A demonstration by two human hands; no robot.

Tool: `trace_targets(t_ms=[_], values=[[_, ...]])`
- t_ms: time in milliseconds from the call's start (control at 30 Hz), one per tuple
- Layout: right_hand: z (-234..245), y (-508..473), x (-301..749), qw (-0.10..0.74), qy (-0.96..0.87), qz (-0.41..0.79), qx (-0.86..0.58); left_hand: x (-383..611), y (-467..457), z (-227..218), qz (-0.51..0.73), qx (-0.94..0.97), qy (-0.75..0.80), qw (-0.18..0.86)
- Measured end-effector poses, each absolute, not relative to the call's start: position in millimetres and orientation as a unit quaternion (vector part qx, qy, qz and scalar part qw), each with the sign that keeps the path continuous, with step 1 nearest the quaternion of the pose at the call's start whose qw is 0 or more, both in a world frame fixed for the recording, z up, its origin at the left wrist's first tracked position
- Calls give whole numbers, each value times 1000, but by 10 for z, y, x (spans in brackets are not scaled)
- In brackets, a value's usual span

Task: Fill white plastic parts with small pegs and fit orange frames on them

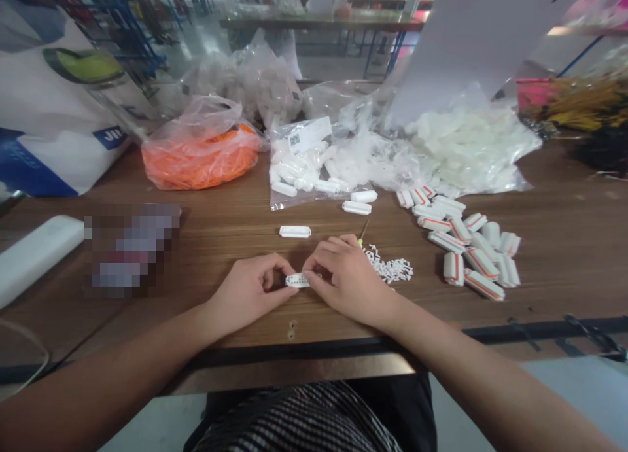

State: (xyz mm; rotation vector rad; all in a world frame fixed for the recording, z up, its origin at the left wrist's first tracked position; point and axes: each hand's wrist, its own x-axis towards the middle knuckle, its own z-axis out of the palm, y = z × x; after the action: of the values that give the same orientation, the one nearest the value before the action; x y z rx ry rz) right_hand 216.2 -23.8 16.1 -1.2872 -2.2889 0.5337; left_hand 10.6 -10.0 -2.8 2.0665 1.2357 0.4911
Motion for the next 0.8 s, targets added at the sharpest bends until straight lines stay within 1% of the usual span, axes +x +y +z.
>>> trace_targets(t_ms=[367, 800], values=[[152, -249, 2110, 208, -857, 143, -449, 118, -101, -1, 190, 793, 474, 332], [196, -238, 2113, 201, -871, 139, -426, 115, -106, 4, 187, 788, 480, 337]])
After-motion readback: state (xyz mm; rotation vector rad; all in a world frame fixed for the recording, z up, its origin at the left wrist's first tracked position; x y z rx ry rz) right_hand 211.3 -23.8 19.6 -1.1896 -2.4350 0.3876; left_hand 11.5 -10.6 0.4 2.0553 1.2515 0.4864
